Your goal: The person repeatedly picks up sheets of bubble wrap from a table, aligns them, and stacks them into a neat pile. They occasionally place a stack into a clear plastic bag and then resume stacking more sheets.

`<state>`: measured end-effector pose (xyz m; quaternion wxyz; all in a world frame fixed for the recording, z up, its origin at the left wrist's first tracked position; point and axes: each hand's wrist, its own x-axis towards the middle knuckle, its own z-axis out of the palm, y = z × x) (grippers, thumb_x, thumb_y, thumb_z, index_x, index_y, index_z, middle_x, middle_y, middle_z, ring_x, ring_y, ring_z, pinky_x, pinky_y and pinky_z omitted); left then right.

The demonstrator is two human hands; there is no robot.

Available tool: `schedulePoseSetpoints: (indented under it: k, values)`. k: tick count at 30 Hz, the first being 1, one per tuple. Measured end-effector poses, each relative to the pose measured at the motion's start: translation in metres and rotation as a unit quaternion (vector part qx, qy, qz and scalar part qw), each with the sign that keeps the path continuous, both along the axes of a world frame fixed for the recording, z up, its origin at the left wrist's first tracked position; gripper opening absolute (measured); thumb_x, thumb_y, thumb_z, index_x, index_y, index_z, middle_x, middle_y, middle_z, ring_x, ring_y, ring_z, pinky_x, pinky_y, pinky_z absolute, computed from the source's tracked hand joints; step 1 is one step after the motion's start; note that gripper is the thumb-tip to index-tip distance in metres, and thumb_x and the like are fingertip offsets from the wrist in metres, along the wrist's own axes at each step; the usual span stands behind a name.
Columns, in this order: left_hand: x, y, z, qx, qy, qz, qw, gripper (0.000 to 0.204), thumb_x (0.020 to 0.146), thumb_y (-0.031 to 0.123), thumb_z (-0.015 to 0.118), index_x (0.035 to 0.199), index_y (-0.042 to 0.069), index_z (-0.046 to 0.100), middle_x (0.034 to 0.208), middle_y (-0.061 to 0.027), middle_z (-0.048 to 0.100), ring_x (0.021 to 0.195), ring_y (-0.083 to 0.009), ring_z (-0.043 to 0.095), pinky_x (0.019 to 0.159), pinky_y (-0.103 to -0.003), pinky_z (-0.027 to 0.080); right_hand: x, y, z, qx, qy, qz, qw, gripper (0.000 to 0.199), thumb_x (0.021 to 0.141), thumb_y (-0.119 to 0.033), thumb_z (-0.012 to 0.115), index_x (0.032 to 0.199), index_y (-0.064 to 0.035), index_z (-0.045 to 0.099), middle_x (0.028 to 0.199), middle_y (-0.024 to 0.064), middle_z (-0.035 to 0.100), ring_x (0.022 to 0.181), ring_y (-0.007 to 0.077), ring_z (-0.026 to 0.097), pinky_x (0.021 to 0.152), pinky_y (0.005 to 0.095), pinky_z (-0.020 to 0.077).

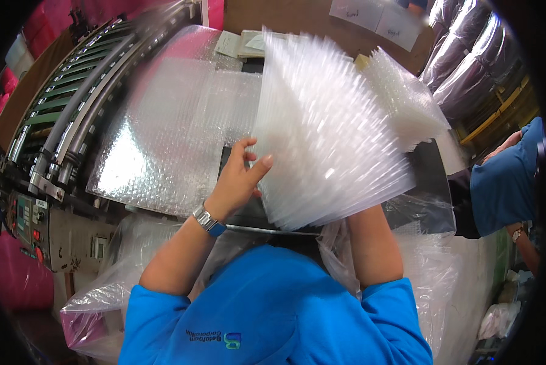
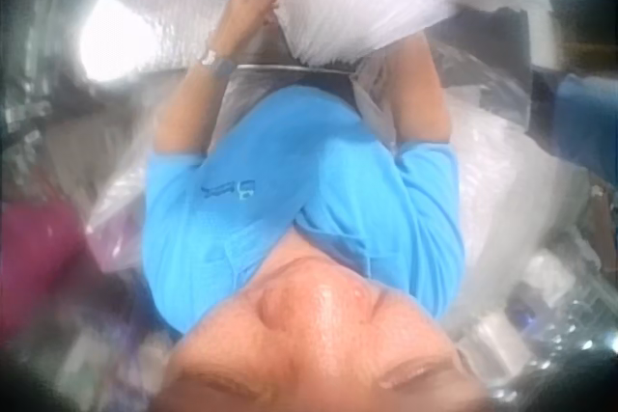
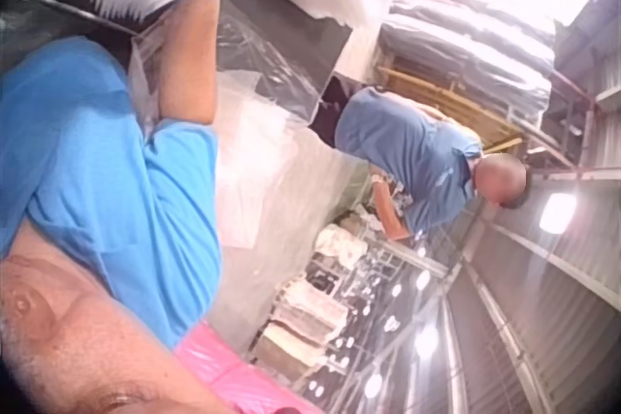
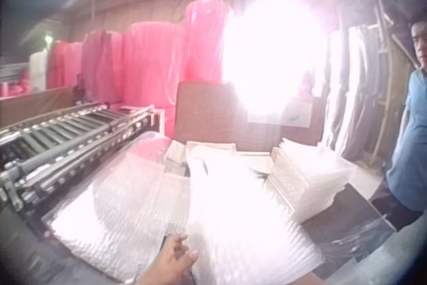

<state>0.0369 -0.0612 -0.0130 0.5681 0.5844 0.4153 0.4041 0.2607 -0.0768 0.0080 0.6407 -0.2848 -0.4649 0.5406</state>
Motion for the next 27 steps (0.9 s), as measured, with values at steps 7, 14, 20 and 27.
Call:
schedulePoseSetpoints:
  k: [7,14,20,27]
  values:
    - [0.013,0.001,-0.018,0.144,-0.053,-0.102,0.983,0.07,0.077,0.025,0.066,0.133,0.012,0.025,0.126,-0.0165,0.029,0.107,-0.0248,0.045,0.077,-0.034,0.049,-0.009,-0.01,0.009,0.049,-0.012,-0.01,0.999,0.032,0.087,-0.022,0.044,0.11,0.0011,0.045,0.105,0.0133,0.053,0.092,0.0186,0.054,0.081,0.0324,0.0453]
    - [0.01,0.008,-0.002,0.109,-0.127,-0.105,0.98,0.064,0.076,0.011,0.062,0.13,0.01,0.029,0.134,-0.0129,0.023,0.125,-0.0253,0.028,0.093,-0.039,0.039,-0.015,0.002,-0.007,0.032,-0.05,-0.056,0.997,0.024,0.087,-0.019,0.047,0.103,-0.0013,0.047,0.098,0.0064,0.052,0.087,0.0106,0.05,0.08,0.0244,0.0416]
    - [0.01,-0.002,-0.031,0.084,-0.051,-0.068,0.993,0.069,0.076,0.017,0.063,0.133,0.009,0.025,0.132,-0.0138,0.025,0.118,-0.0288,0.033,0.084,-0.037,0.046,-0.013,0.001,-0.038,-0.07,0.022,-0.001,0.997,0.041,0.089,-0.038,0.044,0.107,-0.0018,0.046,0.1,0.0085,0.054,0.093,0.013,0.052,0.08,0.0279,0.0438]
    - [0.011,-0.006,-0.017,-0.01,-0.056,-0.073,0.996,0.073,0.076,0.02,0.064,0.135,0.01,0.022,0.13,-0.0122,0.028,0.116,-0.0255,0.035,0.078,-0.032,0.048,-0.022,-0.008,-0.007,-0.103,-0.034,0.028,0.994,0.051,0.085,-0.046,0.048,0.11,-0.0023,0.044,0.103,0.0102,0.054,0.092,0.0156,0.054,0.079,0.0297,0.0454]
